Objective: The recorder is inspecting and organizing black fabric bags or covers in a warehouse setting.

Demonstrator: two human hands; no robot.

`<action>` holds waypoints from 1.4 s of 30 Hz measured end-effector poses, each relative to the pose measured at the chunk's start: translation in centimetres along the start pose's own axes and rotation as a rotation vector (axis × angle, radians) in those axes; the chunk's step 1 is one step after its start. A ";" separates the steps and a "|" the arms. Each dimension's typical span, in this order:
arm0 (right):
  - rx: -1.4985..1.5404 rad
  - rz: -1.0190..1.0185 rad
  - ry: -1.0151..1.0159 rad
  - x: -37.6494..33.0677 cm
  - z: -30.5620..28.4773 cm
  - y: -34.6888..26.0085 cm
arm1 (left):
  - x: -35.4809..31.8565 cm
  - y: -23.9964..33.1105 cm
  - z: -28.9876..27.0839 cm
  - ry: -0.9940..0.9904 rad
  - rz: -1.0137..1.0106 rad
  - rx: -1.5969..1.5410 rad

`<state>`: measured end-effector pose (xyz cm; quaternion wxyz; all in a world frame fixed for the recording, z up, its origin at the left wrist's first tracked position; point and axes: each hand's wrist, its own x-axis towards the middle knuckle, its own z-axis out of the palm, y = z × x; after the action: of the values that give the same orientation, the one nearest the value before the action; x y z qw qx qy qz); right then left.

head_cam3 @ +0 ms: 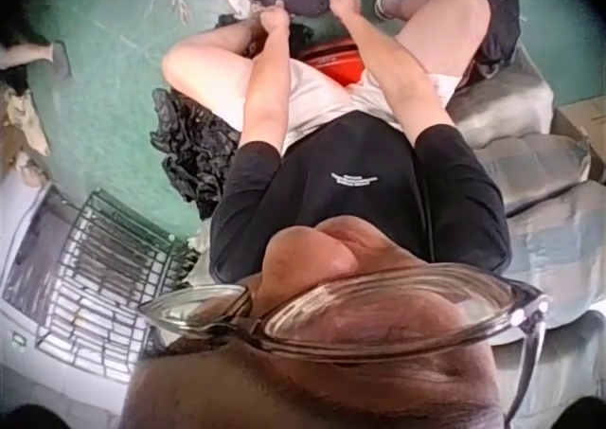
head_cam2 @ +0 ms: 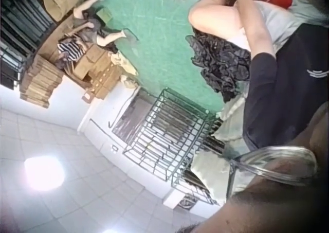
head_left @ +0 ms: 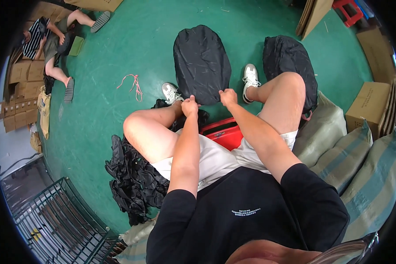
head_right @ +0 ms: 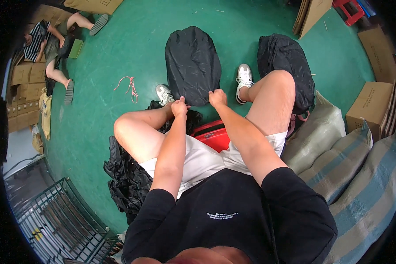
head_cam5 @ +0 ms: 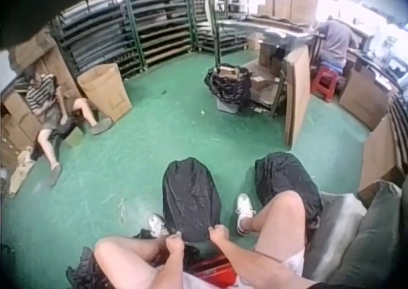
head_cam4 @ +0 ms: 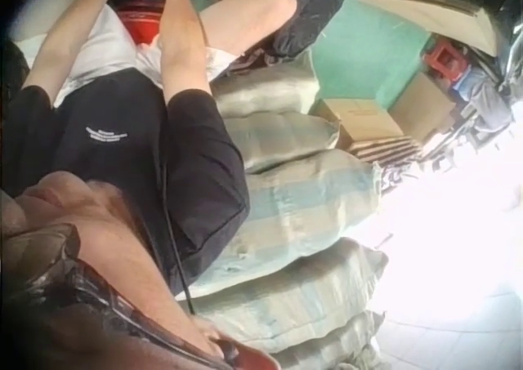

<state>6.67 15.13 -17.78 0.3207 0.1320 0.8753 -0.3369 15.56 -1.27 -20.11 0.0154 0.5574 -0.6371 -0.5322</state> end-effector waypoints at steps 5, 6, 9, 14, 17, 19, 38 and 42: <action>-0.026 0.051 -0.099 -0.8 -0.6 -1.9 | -0.6 -0.3 -1.5 -0.015 0.002 0.035; -0.024 0.032 -0.112 -1.5 -0.4 -3.2 | 0.0 -0.9 -2.6 0.038 0.006 0.091; -0.235 0.077 -0.546 0.3 -3.8 -2.7 | -3.4 3.0 -0.2 0.351 0.060 0.211; -0.640 -0.813 -0.353 0.9 -11.7 -11.1 | -3.3 9.1 0.0 0.370 0.522 0.286; -0.286 -0.899 -0.291 -1.8 -16.4 -16.0 | -2.1 12.8 0.4 0.328 0.909 0.402; -0.110 -0.673 -0.372 -3.6 -19.8 -17.8 | -1.1 15.0 1.7 0.254 1.015 0.488; -0.710 -0.981 -0.357 -1.6 -20.5 -17.6 | -8.4 -0.3 3.0 0.033 0.794 1.018; -0.680 -1.026 -0.433 -7.0 -18.1 -21.7 | -2.4 -11.6 -1.3 -0.670 -0.103 0.885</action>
<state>-6.25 11.18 7.98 0.3122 -0.4826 0.8004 -0.1704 25.30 1.77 -26.27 -0.4493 0.3414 -0.7419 -0.3621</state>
